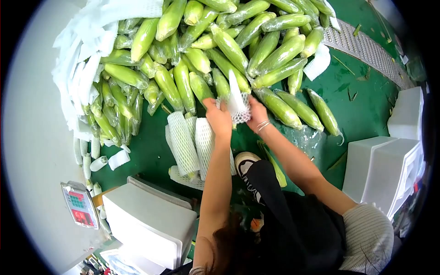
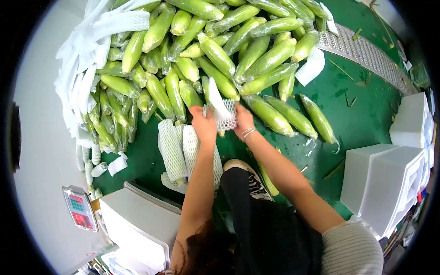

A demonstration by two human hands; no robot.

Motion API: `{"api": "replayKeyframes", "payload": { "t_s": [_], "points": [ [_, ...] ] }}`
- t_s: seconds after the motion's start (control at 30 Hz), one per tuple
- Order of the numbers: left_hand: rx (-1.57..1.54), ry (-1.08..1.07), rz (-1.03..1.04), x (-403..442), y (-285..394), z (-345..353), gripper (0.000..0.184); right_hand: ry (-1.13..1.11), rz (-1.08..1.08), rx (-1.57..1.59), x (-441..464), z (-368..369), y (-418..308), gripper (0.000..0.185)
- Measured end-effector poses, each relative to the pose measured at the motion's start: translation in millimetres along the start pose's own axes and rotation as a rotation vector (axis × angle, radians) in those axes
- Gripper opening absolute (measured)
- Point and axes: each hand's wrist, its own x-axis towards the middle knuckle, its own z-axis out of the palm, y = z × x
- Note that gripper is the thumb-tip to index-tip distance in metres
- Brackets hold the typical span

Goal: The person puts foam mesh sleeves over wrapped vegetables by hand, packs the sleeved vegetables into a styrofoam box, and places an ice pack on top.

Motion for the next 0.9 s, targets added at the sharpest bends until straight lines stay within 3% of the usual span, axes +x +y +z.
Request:
{"api": "replayKeyframes", "payload": {
  "t_s": [0.03,0.07,0.1,0.13,0.17,0.23,0.3,0.33,0.37,0.4,0.47,0.5,0.53,0.63,0.73,0.77,0.83,0.9],
  "points": [
    [0.0,-0.001,0.005,-5,-1,4,0.019,0.022,-0.051,-0.255,5,-10,14,0.034],
    [0.255,-0.053,0.021,-12,-6,10,0.024,0.114,-0.108,-0.576,14,-25,32,0.04],
    [0.511,-0.107,0.035,-16,-6,13,0.029,0.026,-0.212,-0.556,5,-24,42,0.036],
    [0.482,-0.152,-0.006,-20,-7,14,0.044,-0.131,-0.504,-1.225,7,-28,37,0.034],
    [0.481,-0.205,-0.039,-23,-10,15,0.039,-0.313,-0.79,-1.892,5,-35,29,0.034],
    [0.247,-0.266,-0.261,-30,-15,22,0.039,-0.216,-0.54,-0.893,-18,-34,23,0.026],
    [-0.712,-0.417,-0.449,-53,-19,8,0.037,-0.086,-0.264,-0.813,-73,14,-23,0.022],
    [-0.978,-0.347,-0.748,-57,23,-19,0.033,-0.164,-0.408,-0.946,-103,36,-41,0.024],
    [-1.158,-0.356,-0.928,-61,37,-33,0.033,-0.178,-0.489,-1.276,-127,59,-66,0.024],
    [-1.321,-0.333,-1.126,-66,51,-47,0.033,-0.204,-0.478,-1.366,-130,71,-77,0.025],
    [-1.223,-0.448,-1.118,-51,38,-48,0.033,-0.209,-0.459,-1.401,-100,82,-83,0.027],
    [-1.174,-0.506,-1.11,-44,31,-48,0.033,-0.291,-0.855,-1.119,-72,66,-68,0.028],
    [-1.158,-0.378,-1.105,-37,22,-36,0.029,-0.121,-0.39,-1.236,-43,73,-67,0.026],
    [-1.201,-0.152,-1.169,-24,-10,-10,0.022,0.239,-0.391,-1.454,-7,60,-39,0.029],
    [-1.453,-0.167,-1.093,-45,-9,-4,0.024,0.28,-0.53,-1.498,-15,52,-37,0.031],
    [-1.48,-0.18,-1.04,-54,-15,4,0.029,0.161,-0.646,-1.5,-17,42,-43,0.031],
    [-1.404,-0.088,-0.881,-51,31,2,0.019,-0.055,-0.53,-1.24,-21,31,-71,0.03],
    [-1.152,-0.038,-0.517,-64,0,58,0.019,0.09,-0.295,-1.058,-29,30,-88,0.03]
  ]
}}
